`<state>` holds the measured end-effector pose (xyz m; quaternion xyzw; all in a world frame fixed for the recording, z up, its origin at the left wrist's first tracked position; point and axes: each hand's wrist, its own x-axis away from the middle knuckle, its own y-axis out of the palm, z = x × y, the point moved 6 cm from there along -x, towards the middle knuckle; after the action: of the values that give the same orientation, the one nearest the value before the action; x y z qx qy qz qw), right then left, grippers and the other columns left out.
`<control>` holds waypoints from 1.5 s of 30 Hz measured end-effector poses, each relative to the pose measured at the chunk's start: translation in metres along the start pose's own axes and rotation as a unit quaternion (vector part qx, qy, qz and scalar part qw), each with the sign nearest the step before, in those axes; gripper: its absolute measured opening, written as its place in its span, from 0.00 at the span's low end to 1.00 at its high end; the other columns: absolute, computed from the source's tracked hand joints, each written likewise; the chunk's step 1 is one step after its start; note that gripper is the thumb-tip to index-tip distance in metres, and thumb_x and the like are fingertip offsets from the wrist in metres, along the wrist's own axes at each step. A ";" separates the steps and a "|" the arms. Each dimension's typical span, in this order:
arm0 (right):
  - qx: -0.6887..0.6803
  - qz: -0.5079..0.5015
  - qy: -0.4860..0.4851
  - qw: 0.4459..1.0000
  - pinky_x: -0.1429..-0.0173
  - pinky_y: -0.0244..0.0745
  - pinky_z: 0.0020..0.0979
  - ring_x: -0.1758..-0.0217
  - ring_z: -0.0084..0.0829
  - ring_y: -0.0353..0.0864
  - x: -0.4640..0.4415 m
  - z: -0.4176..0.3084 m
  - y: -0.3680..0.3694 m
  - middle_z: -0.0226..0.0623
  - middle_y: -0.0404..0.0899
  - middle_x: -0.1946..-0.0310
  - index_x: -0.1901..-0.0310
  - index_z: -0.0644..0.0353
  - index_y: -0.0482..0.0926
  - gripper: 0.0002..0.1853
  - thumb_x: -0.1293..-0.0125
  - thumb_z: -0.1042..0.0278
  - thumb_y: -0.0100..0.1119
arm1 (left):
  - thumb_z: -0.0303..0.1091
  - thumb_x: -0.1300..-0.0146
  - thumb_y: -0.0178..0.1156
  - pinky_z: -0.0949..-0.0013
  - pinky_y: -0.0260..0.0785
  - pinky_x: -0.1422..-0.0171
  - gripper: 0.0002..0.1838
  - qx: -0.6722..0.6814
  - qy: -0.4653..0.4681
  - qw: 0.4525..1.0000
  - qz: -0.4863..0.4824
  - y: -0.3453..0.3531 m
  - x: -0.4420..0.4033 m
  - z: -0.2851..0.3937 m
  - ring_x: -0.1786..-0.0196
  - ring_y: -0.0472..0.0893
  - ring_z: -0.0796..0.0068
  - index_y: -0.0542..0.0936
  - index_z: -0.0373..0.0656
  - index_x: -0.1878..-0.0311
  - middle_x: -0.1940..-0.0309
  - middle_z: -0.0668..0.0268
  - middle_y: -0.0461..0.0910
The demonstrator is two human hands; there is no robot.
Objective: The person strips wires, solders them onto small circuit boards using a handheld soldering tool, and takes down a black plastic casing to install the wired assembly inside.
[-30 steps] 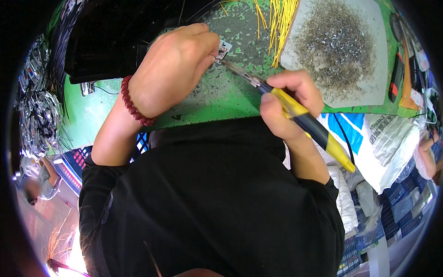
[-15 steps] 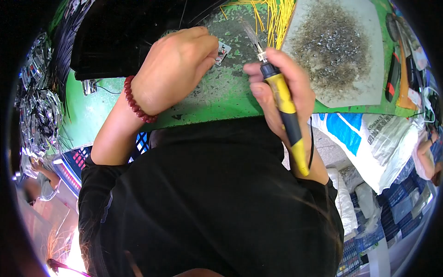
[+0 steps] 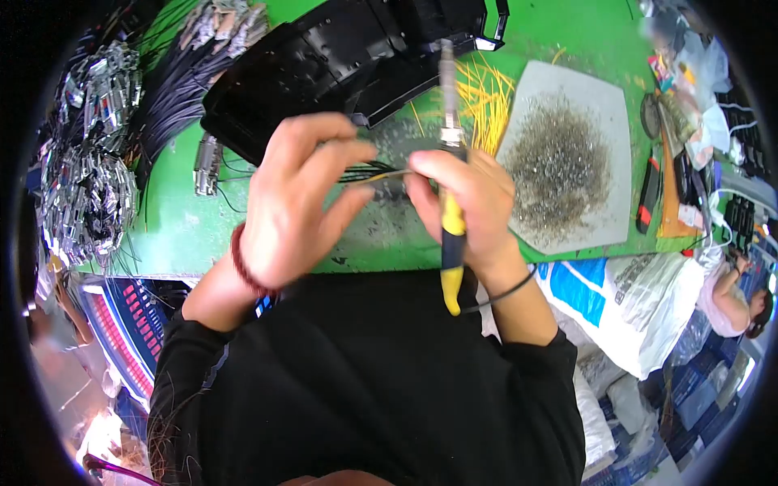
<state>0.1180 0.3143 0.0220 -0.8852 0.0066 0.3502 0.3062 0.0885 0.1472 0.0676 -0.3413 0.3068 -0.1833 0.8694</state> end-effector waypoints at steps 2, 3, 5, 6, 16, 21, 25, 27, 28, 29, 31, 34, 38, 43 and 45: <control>-0.071 0.090 0.026 0.993 0.65 0.79 0.30 0.70 0.34 0.85 -0.007 -0.010 -0.003 0.39 0.83 0.69 0.50 0.61 0.75 0.24 0.49 0.84 0.70 | 0.27 0.56 0.72 0.61 0.74 0.53 0.22 -0.041 -0.015 0.999 -0.017 -0.009 0.009 0.006 0.57 0.80 0.58 0.81 0.40 0.53 0.58 0.60 0.78; -0.088 0.088 0.055 0.991 0.60 0.82 0.30 0.67 0.32 0.86 -0.008 -0.014 -0.002 0.41 0.83 0.69 0.49 0.63 0.74 0.24 0.47 0.83 0.70 | 0.27 0.56 0.72 0.62 0.74 0.55 0.22 -0.065 -0.023 0.997 -0.029 -0.005 0.013 0.003 0.57 0.80 0.59 0.81 0.40 0.53 0.59 0.61 0.78; -0.125 0.091 0.053 0.987 0.61 0.82 0.30 0.67 0.31 0.86 -0.019 -0.025 0.005 0.41 0.83 0.68 0.49 0.63 0.74 0.23 0.46 0.82 0.70 | 0.26 0.56 0.70 0.64 0.73 0.62 0.23 -0.104 -0.018 0.994 -0.031 0.000 0.013 -0.005 0.61 0.81 0.62 0.81 0.41 0.52 0.64 0.62 0.79; -0.084 0.033 0.034 0.995 0.52 0.79 0.31 0.64 0.30 0.83 -0.023 -0.033 0.009 0.43 0.81 0.65 0.42 0.64 0.64 0.30 0.44 0.86 0.67 | 0.26 0.56 0.70 0.64 0.73 0.62 0.23 -0.107 -0.014 0.994 -0.024 0.001 0.012 -0.010 0.61 0.81 0.62 0.81 0.41 0.52 0.64 0.62 0.79; -0.217 0.195 0.180 0.940 0.57 0.77 0.27 0.63 0.25 0.81 -0.043 0.007 -0.024 0.39 0.82 0.62 0.39 0.60 0.64 0.29 0.39 0.79 0.66 | 0.19 0.45 0.61 0.59 0.73 0.67 0.13 -0.037 -0.042 0.998 -0.030 -0.077 0.012 -0.034 0.70 0.80 0.55 0.81 0.40 0.55 0.71 0.58 0.76; -0.154 0.272 0.150 0.938 0.54 0.78 0.31 0.62 0.28 0.81 -0.018 0.018 -0.046 0.42 0.80 0.62 0.39 0.61 0.63 0.27 0.37 0.83 0.62 | 0.24 0.50 0.58 0.62 0.72 0.55 0.12 -0.238 0.206 0.949 0.022 -0.085 -0.058 -0.018 0.60 0.79 0.61 0.82 0.41 0.60 0.64 0.63 0.80; -0.040 0.281 0.156 0.946 0.49 0.77 0.32 0.57 0.28 0.79 0.009 0.038 -0.066 0.39 0.80 0.60 0.38 0.61 0.64 0.27 0.37 0.84 0.61 | 0.28 0.46 0.55 0.62 0.71 0.46 0.12 -0.179 0.294 0.938 -0.048 -0.015 -0.126 -0.048 0.54 0.78 0.61 0.82 0.40 0.59 0.61 0.62 0.80; 0.005 0.263 0.121 0.957 0.49 0.78 0.33 0.57 0.30 0.80 0.022 0.041 -0.074 0.41 0.80 0.59 0.39 0.60 0.64 0.26 0.37 0.85 0.59 | 0.28 0.45 0.54 0.63 0.71 0.42 0.14 -0.186 0.265 0.933 -0.156 0.023 -0.126 -0.070 0.51 0.79 0.59 0.83 0.41 0.56 0.59 0.61 0.82; 0.017 0.257 0.102 0.961 0.49 0.78 0.34 0.58 0.31 0.80 0.023 0.036 -0.077 0.42 0.79 0.60 0.39 0.61 0.64 0.27 0.38 0.86 0.60 | 0.25 0.45 0.57 0.62 0.72 0.41 0.15 -0.133 0.244 0.945 -0.174 0.024 -0.117 -0.071 0.49 0.80 0.58 0.83 0.42 0.53 0.54 0.61 0.82; 0.030 0.253 0.086 0.963 0.48 0.78 0.35 0.58 0.32 0.80 0.023 0.030 -0.079 0.42 0.79 0.60 0.39 0.62 0.65 0.27 0.39 0.86 0.61 | 0.23 0.46 0.58 0.61 0.73 0.41 0.16 -0.105 0.243 0.960 -0.089 0.011 -0.112 -0.070 0.47 0.80 0.58 0.82 0.43 0.52 0.52 0.60 0.82; 0.059 0.252 0.062 0.964 0.53 0.79 0.32 0.62 0.31 0.83 0.008 0.008 -0.076 0.42 0.82 0.64 0.50 0.63 0.74 0.18 0.42 0.86 0.65 | 0.21 0.47 0.62 0.59 0.76 0.44 0.18 -0.098 0.159 0.981 0.060 -0.023 -0.099 -0.074 0.47 0.81 0.59 0.82 0.43 0.51 0.49 0.59 0.82; 0.141 0.086 0.082 0.983 0.60 0.77 0.26 0.68 0.32 0.84 -0.027 0.001 -0.068 0.37 0.84 0.68 0.56 0.59 0.81 0.16 0.46 0.84 0.69 | 0.43 0.40 0.64 0.57 0.78 0.56 0.16 -0.162 -0.108 0.981 -0.012 -0.028 -0.110 -0.107 0.61 0.85 0.55 0.84 0.41 0.57 0.62 0.55 0.85; 0.121 -0.070 -0.019 0.990 0.65 0.73 0.32 0.71 0.35 0.79 -0.058 -0.004 -0.032 0.35 0.82 0.72 0.51 0.53 0.82 0.23 0.50 0.82 0.70 | 0.62 0.45 0.62 0.52 0.76 0.55 0.32 -0.076 -0.167 0.968 -0.172 0.035 -0.126 -0.119 0.62 0.84 0.49 0.84 0.37 0.56 0.66 0.47 0.84; -0.048 -0.047 0.132 0.989 0.49 0.77 0.30 0.60 0.32 0.83 -0.020 -0.004 0.010 0.43 0.84 0.61 0.39 0.65 0.72 0.20 0.33 0.79 0.59 | 0.45 0.44 0.54 0.53 0.75 0.47 0.21 -0.019 -0.193 0.975 -0.110 0.038 -0.098 -0.138 0.52 0.83 0.51 0.86 0.40 0.59 0.60 0.49 0.85; -0.023 -0.002 0.008 1.000 0.49 0.79 0.32 0.61 0.35 0.83 -0.015 -0.023 0.020 0.49 0.83 0.61 0.43 0.72 0.71 0.17 0.29 0.74 0.58 | 0.43 0.43 0.54 0.57 0.74 0.42 0.20 0.011 -0.267 0.957 -0.111 0.033 -0.084 -0.138 0.48 0.83 0.52 0.86 0.38 0.59 0.56 0.48 0.84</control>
<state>0.1161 0.2824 0.0338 -0.8946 -0.0007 0.3429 0.2867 -0.0612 0.1481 -0.0013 -0.4003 0.0212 -0.1843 0.8974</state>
